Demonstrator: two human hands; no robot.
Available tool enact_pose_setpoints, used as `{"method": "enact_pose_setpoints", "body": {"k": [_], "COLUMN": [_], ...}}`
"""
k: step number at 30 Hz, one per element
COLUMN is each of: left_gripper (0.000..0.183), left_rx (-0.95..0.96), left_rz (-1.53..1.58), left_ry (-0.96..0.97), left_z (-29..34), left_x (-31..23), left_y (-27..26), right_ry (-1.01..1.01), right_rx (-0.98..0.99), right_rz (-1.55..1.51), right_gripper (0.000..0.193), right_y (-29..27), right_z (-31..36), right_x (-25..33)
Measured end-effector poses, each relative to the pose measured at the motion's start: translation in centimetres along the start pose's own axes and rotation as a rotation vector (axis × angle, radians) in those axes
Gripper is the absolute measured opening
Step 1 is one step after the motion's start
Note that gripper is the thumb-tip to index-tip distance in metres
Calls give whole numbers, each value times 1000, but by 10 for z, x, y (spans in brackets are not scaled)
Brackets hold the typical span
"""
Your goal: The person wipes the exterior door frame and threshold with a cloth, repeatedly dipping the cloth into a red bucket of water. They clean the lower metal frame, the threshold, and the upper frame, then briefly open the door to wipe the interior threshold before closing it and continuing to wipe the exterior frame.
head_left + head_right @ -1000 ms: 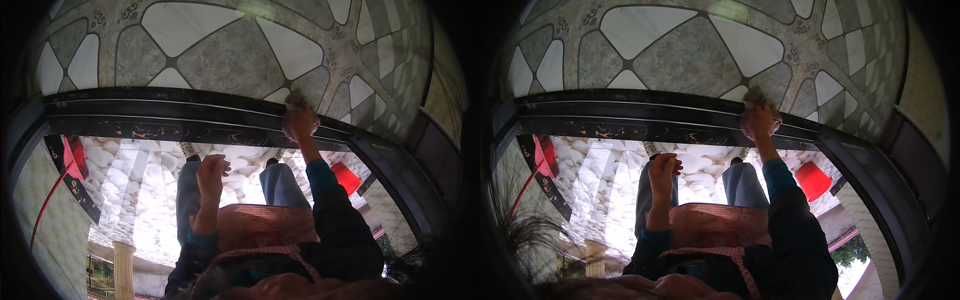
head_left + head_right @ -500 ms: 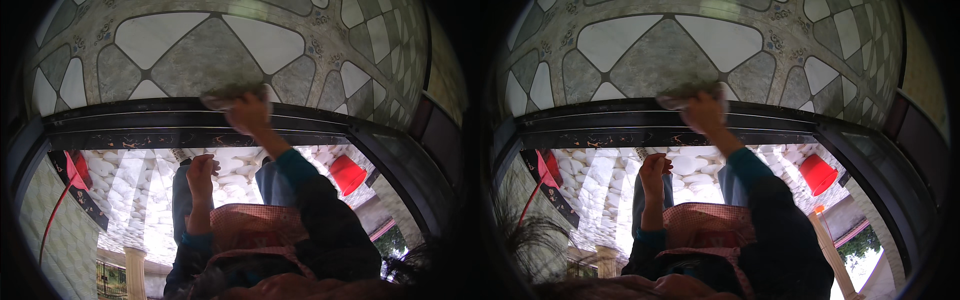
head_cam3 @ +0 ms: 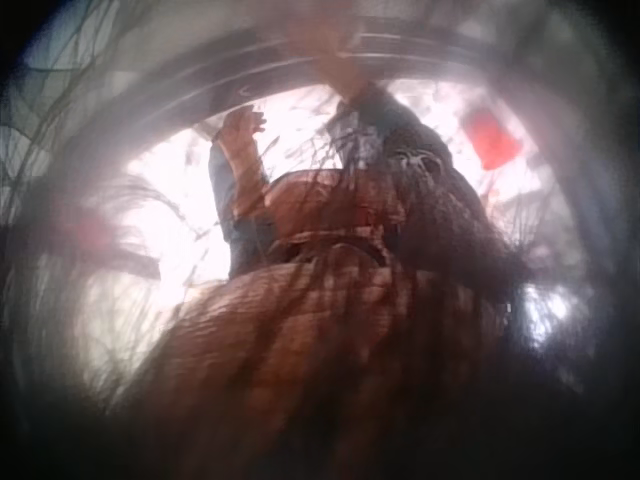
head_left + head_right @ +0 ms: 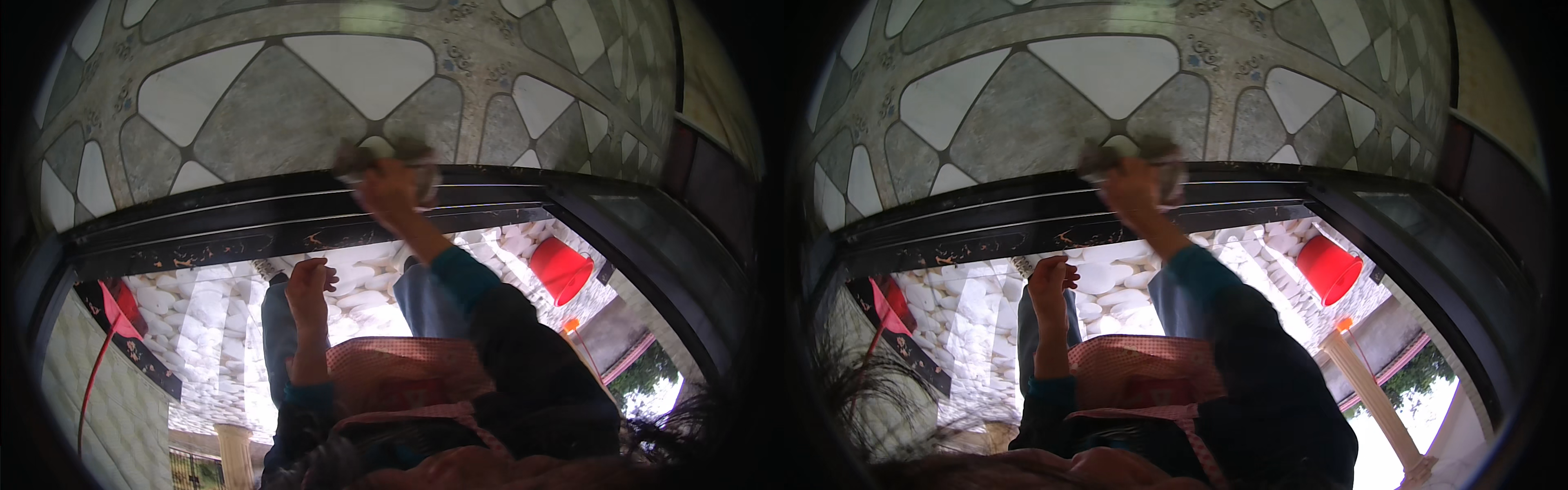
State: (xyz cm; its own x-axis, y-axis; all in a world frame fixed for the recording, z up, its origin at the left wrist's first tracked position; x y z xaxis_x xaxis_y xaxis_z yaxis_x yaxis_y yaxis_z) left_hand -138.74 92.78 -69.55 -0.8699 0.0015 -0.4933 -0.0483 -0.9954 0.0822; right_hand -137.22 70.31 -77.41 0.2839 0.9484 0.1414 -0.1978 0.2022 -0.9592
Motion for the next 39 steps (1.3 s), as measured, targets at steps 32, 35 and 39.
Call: {"method": "enact_pose_setpoints", "body": {"k": [32,35,39], "left_gripper": [14,15,15], "left_rx": [-17,-33,-58], "left_rz": [-91,-33,55], "left_ry": [9,79,64], "left_z": [-7,-3,4], "left_x": [12,-3,-12], "left_y": [28,11,-15], "right_ry": [-133,-114,297], "right_rx": [-64,-73,64], "right_rz": [-203,-126,75], "right_gripper": [34,40,39], "right_y": [1,-15,-23], "right_z": [22,37,72], "right_x": [-42,-82,-184]}}
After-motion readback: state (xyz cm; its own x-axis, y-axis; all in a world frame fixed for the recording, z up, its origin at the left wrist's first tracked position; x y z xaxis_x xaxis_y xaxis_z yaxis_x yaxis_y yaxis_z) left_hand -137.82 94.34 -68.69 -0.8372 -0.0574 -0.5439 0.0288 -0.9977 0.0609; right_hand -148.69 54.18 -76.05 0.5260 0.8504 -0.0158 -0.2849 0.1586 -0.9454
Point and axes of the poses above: each hand's wrist, its own z-axis away from the middle knuckle, its own y-axis out of the palm, x = y × z, the point moved 6 cm from there along -z, towards the middle knuckle, and after that the axes turned 5 degrees about z, right-handed, at the moved point
